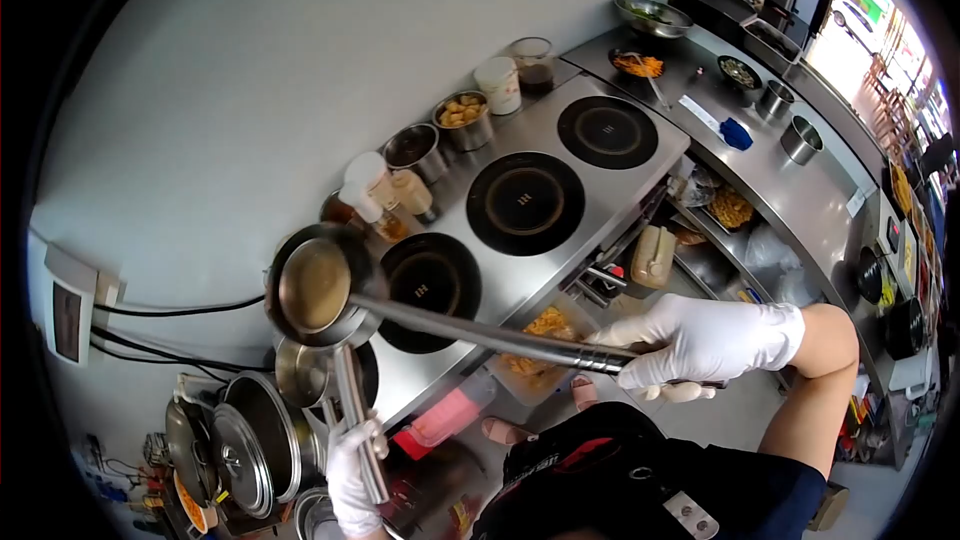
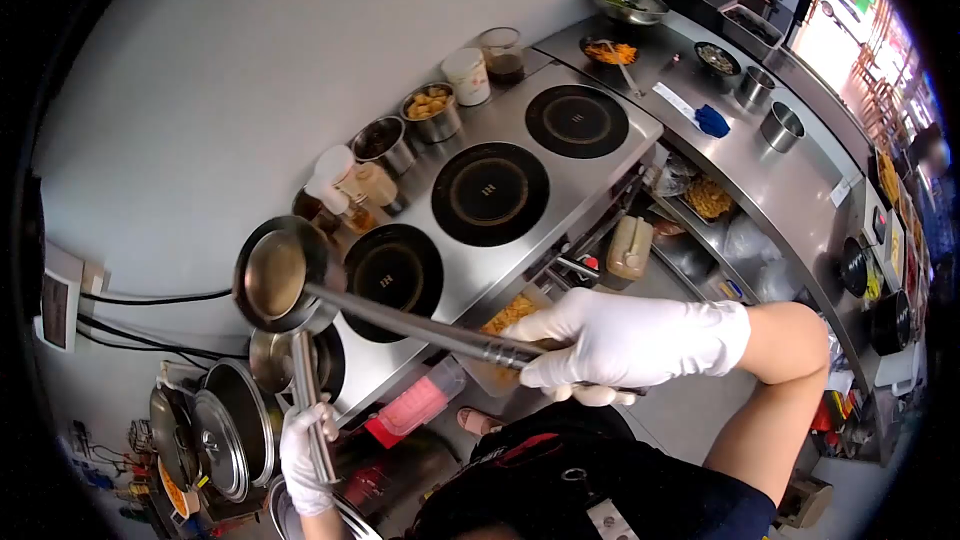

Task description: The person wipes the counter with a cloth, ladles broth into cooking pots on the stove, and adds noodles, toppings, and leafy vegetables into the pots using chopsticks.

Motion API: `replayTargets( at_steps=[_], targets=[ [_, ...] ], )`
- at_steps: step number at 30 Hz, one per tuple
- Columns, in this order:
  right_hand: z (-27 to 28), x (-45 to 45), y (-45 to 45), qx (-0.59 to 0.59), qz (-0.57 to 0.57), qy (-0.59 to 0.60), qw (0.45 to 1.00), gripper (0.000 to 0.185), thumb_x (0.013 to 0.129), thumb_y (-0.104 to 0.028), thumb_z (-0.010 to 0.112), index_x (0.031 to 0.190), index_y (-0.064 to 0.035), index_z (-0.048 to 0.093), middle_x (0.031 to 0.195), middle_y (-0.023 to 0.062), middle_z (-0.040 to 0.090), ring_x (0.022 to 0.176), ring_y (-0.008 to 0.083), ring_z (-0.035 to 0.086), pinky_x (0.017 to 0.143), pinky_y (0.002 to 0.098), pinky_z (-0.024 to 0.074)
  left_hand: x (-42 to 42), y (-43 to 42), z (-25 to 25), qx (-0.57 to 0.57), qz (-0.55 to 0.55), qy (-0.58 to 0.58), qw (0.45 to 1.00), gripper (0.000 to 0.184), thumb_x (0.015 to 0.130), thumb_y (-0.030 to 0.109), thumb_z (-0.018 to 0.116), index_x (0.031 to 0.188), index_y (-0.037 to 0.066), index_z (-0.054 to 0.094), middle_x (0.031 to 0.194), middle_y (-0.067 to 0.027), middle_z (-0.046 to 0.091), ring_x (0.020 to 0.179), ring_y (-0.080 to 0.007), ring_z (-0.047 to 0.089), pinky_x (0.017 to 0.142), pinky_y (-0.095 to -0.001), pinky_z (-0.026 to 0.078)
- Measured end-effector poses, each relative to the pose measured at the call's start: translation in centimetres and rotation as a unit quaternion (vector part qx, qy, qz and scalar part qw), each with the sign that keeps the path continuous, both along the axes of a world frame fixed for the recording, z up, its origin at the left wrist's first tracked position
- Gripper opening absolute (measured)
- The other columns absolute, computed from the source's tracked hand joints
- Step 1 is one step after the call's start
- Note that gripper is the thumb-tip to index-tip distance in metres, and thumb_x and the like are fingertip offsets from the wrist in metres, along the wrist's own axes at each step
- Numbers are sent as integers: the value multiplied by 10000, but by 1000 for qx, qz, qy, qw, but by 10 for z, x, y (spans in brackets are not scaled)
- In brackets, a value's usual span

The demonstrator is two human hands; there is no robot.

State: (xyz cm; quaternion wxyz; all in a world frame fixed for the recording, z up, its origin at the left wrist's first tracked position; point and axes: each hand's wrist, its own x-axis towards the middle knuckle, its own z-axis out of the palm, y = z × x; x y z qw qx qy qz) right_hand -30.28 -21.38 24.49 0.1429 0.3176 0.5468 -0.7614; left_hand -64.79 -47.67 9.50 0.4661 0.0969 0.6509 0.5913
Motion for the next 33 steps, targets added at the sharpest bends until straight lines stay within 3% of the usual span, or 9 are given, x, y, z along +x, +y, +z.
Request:
replayTargets(
  at_steps=[2,7,13,17,25,29,31,33],
  targets=[
    [2,27,11,25,-32,-25,999,460,914,-97,587,1355,-58,462,694,14,519,444,54,436,376,224,350,15,39,-20,-1,-38,-34,999,332,811,97,621,1055,-98,509,700,-48,530,540,-141,506,497,-270,411],
    [-22,78,38,115,-124,-72,983,347,905,-102,577,1241,-25,539,683,12,534,398,61,439,354,224,356,69,151,-66,35,-149,-114,982,296,841,157,634,1040,-40,537,731,-9,517,594,-112,478,552,-237,393],
    [-68,106,72,179,-197,-106,958,276,897,-75,584,1162,1,570,647,18,523,391,66,436,336,231,347,110,255,-141,34,-218,-170,961,192,866,151,640,950,-5,568,734,-22,548,605,-130,536,561,-262,453],
    [-87,113,86,198,-223,-109,948,203,901,-70,570,1088,10,577,655,16,519,390,61,428,334,226,338,127,295,-176,41,-202,-188,960,178,838,118,654,934,0,561,740,-47,569,611,-154,561,545,-277,469],
    [-121,118,101,180,-229,-123,949,409,907,-104,569,1299,-16,491,669,8,508,398,64,403,344,230,332,129,325,-201,-3,-198,-203,959,173,816,118,675,904,14,569,696,-43,572,570,-150,558,536,-272,482],
    [-139,124,107,180,-214,-133,951,400,912,-113,572,1298,-36,501,670,6,499,407,52,394,349,232,318,122,323,-221,14,-195,-199,960,208,825,137,687,932,18,554,730,-40,573,580,-152,559,539,-270,483],
    [-141,127,110,174,-207,-124,955,403,905,-110,581,1291,-25,504,681,37,527,451,87,453,411,253,385,128,319,-200,-32,-196,-123,972,264,843,183,689,1003,23,553,744,-69,602,635,-173,588,572,-281,489],
    [-143,131,114,208,-189,-110,953,410,896,-104,590,1286,-12,503,716,84,568,530,140,525,507,280,445,125,313,-199,-118,-215,220,944,266,854,189,677,983,-14,564,738,-88,614,683,-216,608,628,-306,502]
  ],
)
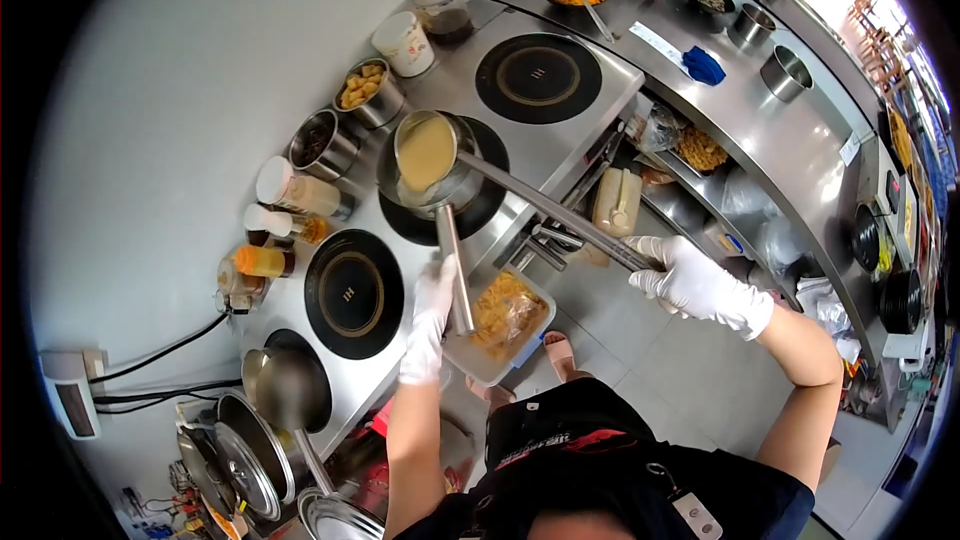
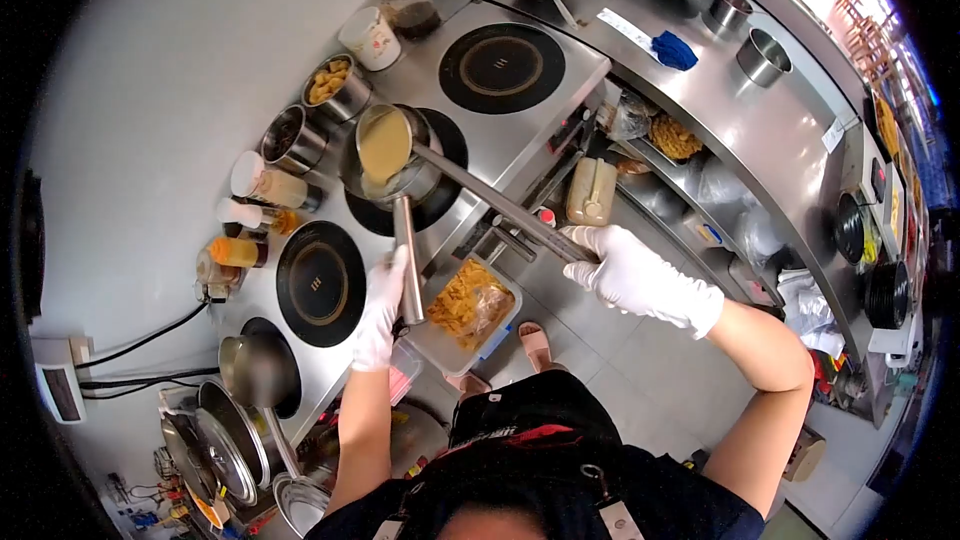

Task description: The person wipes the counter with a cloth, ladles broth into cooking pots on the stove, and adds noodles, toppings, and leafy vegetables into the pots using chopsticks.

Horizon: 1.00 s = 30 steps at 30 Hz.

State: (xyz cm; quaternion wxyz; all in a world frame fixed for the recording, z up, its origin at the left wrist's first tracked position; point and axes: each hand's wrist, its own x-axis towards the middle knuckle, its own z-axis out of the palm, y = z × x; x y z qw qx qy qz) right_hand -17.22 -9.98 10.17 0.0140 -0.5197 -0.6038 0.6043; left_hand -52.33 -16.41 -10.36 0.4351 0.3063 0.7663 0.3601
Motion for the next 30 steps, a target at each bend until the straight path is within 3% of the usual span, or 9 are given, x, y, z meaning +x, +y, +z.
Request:
replayTargets(
  at_steps=[2,4,6,8,12,18,25,27,30],
  targets=[
    [-6,6,2,70,33,-2,997,423,884,-95,598,1282,5,496,774,147,623,642,211,611,636,315,500,41,-22,25,313,137,388,856,235,899,194,624,1036,9,576,779,-62,600,652,-143,575,578,-306,491],
    [-36,20,6,176,65,28,982,466,860,-78,618,1293,21,476,975,252,619,889,310,639,825,342,481,101,-67,38,315,58,162,933,175,855,113,656,989,13,604,760,-53,599,678,-175,580,647,-318,498],
    [-36,24,13,166,82,-2,983,494,855,-68,633,1311,23,464,1142,256,599,986,286,629,879,329,468,158,-58,42,399,-348,142,837,135,853,99,617,963,24,635,902,-83,657,817,-191,627,716,-313,504],
    [-29,24,21,132,88,-22,987,525,833,-60,644,1312,38,452,1107,282,583,971,372,628,833,325,498,211,-41,-36,251,-379,9,891,157,876,150,610,972,29,632,897,-47,651,807,-166,624,699,-300,505],
    [-48,34,30,191,113,13,975,591,811,-58,646,1357,-12,423,1055,281,595,914,402,618,778,358,524,239,41,-255,-26,0,-512,859,349,911,289,602,1155,44,548,876,-19,612,809,-152,613,707,-289,508],
    [-75,34,45,279,171,-61,943,638,775,-127,682,1361,-51,440,746,105,586,542,291,576,494,354,491,230,131,-428,-191,275,-380,862,637,767,572,683,1107,66,501,903,-79,538,816,-216,533,820,-419,448],
    [-93,31,59,288,217,-85,929,569,778,-150,675,1297,3,499,640,41,514,421,201,513,398,315,431,216,180,-407,39,322,-566,758,329,862,466,639,841,143,580,733,17,532,688,-143,540,643,-325,524],
    [-93,29,60,283,215,-87,931,553,765,-137,689,1270,12,521,643,56,528,445,214,533,421,314,443,206,175,-465,19,299,-459,837,227,854,330,681,820,133,572,722,4,547,610,-154,538,596,-298,505],
    [-96,28,56,285,165,-64,942,562,745,-109,703,1265,10,525,670,80,557,485,241,558,454,320,460,213,174,-395,4,336,-450,827,94,813,153,649,815,104,569,781,-33,585,623,-183,562,588,-300,468]
  ],
)
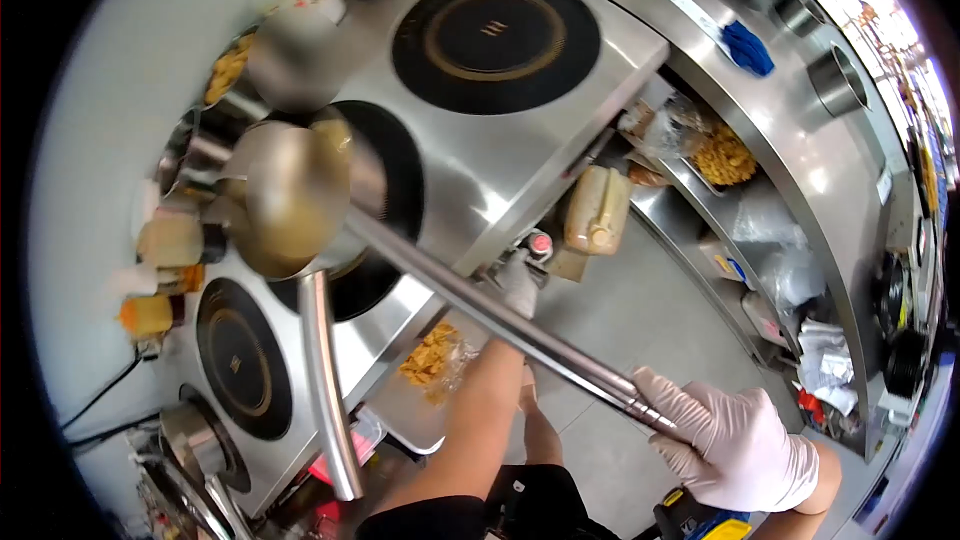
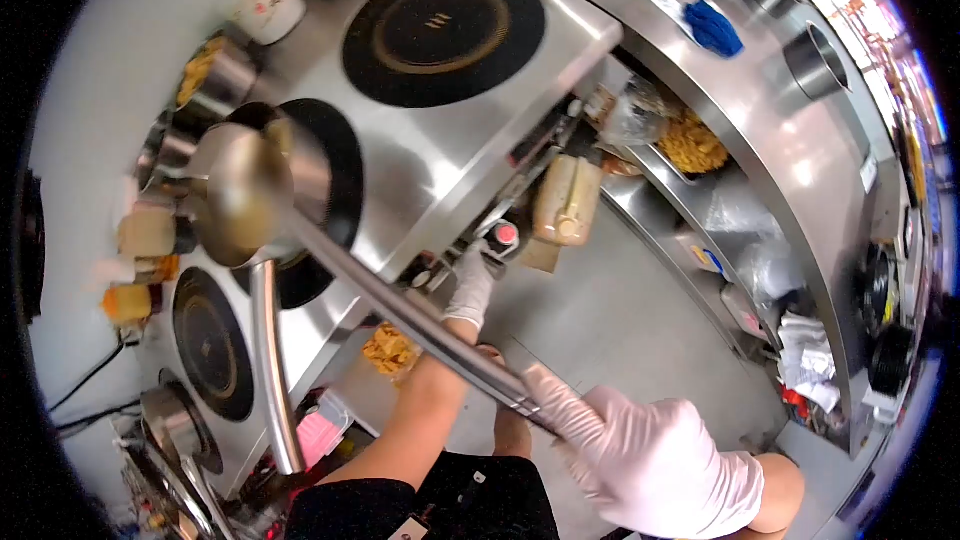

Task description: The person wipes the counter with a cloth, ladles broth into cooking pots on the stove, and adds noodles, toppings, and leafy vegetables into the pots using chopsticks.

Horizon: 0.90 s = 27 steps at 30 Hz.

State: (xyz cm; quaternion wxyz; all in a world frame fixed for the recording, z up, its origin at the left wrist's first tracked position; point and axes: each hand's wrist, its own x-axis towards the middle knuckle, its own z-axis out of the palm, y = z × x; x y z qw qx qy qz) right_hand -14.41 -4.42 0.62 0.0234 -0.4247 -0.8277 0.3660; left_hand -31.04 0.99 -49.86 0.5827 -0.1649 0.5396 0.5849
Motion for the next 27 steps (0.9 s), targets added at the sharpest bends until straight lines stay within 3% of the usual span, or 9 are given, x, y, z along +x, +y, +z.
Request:
replayTargets(
  at_steps=[2,4,6,9,13,19,22,24,27],
  targets=[
    [7,0,0,-17,12,-38,999,577,739,-82,697,1280,-4,511,702,110,560,523,273,566,487,340,467,-2,-29,41,87,-238,171,952,287,883,312,511,672,122,551,646,-31,574,572,-159,527,612,-280,425],
    [-2,3,-7,13,13,-19,1000,604,752,-100,678,1321,-43,483,702,104,536,492,261,543,460,342,452,6,-46,105,46,-266,84,959,365,898,347,489,609,130,540,585,-10,547,534,-137,490,564,-273,394],
    [-7,2,-13,36,1,2,999,599,745,-79,682,1313,-49,493,716,119,539,517,287,548,485,359,456,23,-73,103,50,-341,133,929,389,913,361,478,598,140,534,547,0,501,532,-130,482,532,-267,400],
    [-9,1,-18,57,-10,7,998,602,739,-66,688,1311,-63,497,731,132,547,545,312,554,506,373,459,50,-110,154,45,-133,-94,986,214,888,195,559,694,108,543,635,-11,543,529,-156,536,503,-284,447],
    [-9,5,-28,113,-3,-3,994,593,747,-58,673,1313,-75,496,739,146,537,558,327,549,514,395,453,25,-183,225,-62,-386,-50,919,170,770,150,655,654,65,565,546,-47,553,427,-174,525,385,-313,405],
    [10,22,-47,270,31,-91,958,673,738,-31,650,1377,-82,441,719,150,515,594,309,558,551,399,468,-31,-283,303,-77,-548,7,833,159,740,116,685,758,-2,579,589,-75,569,453,-167,536,410,-299,432],
    [31,30,-56,226,-9,-7,974,637,749,0,632,1359,-90,469,737,161,553,609,329,560,560,384,471,-67,-313,369,-19,-595,-5,803,198,743,102,674,838,-29,559,633,-80,573,483,-150,546,425,-287,443],
    [57,27,-63,35,-116,82,989,569,769,19,614,1323,-56,505,735,114,572,550,183,508,506,307,421,-83,-331,398,4,-598,-1,801,261,757,125,686,905,-16,523,633,-43,551,492,-116,527,435,-266,430],
    [129,9,-77,-240,-292,175,909,505,780,26,587,1281,18,526,713,2,559,429,30,386,395,177,277,-112,-344,451,32,-636,73,767,272,770,123,686,928,-16,513,677,-38,569,535,-104,548,467,-249,446]
  ],
)
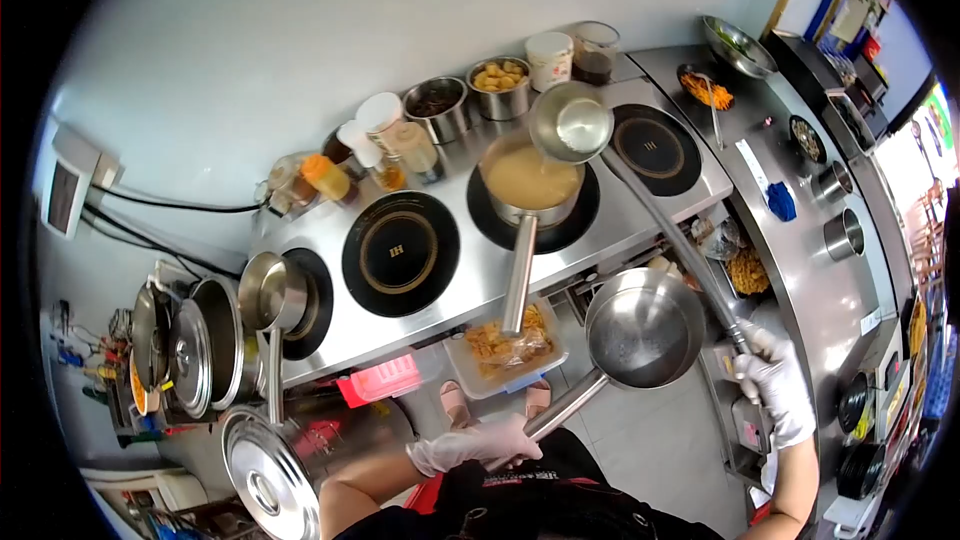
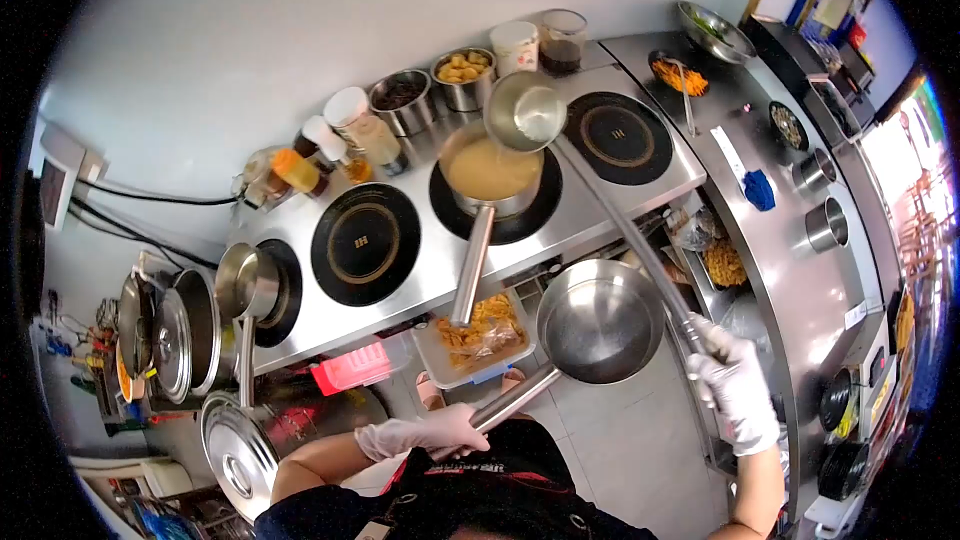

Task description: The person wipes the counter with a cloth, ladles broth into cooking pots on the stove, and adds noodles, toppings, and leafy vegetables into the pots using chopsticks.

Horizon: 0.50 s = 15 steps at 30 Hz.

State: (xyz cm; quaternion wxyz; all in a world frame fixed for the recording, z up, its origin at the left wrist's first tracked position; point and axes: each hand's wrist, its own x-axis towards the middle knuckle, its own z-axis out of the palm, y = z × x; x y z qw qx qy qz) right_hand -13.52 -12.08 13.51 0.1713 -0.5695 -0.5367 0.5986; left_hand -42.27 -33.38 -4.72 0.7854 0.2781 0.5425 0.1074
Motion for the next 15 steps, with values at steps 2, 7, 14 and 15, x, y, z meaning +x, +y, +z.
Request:
replayTargets(
  at_steps=[2,7,14,15],
  targets=[
    [17,8,1,4,5,51,999,516,790,-67,619,1278,51,498,624,34,522,350,55,352,334,198,267,-18,-12,24,41,12,21,999,326,763,184,687,942,-52,550,646,-46,572,522,-122,560,474,-249,458],
    [49,12,-27,102,-29,145,984,509,782,-109,635,1240,78,513,633,53,550,352,55,358,306,183,263,-69,-30,134,60,126,4,990,320,798,179,667,1060,24,568,685,-5,569,517,-82,519,479,-239,464],
    [62,-109,-36,37,227,212,950,649,759,-218,760,1245,115,486,560,90,557,317,76,421,269,187,264,-140,-154,128,133,425,35,895,196,799,96,676,904,-26,564,627,-25,544,509,-100,520,461,-250,432],
    [72,-148,-50,8,262,220,940,623,772,-193,741,1243,123,485,554,106,558,312,77,413,272,189,261,-147,-178,132,127,466,35,875,195,783,95,691,884,6,550,637,-1,524,511,-89,505,459,-242,427]
  ],
)
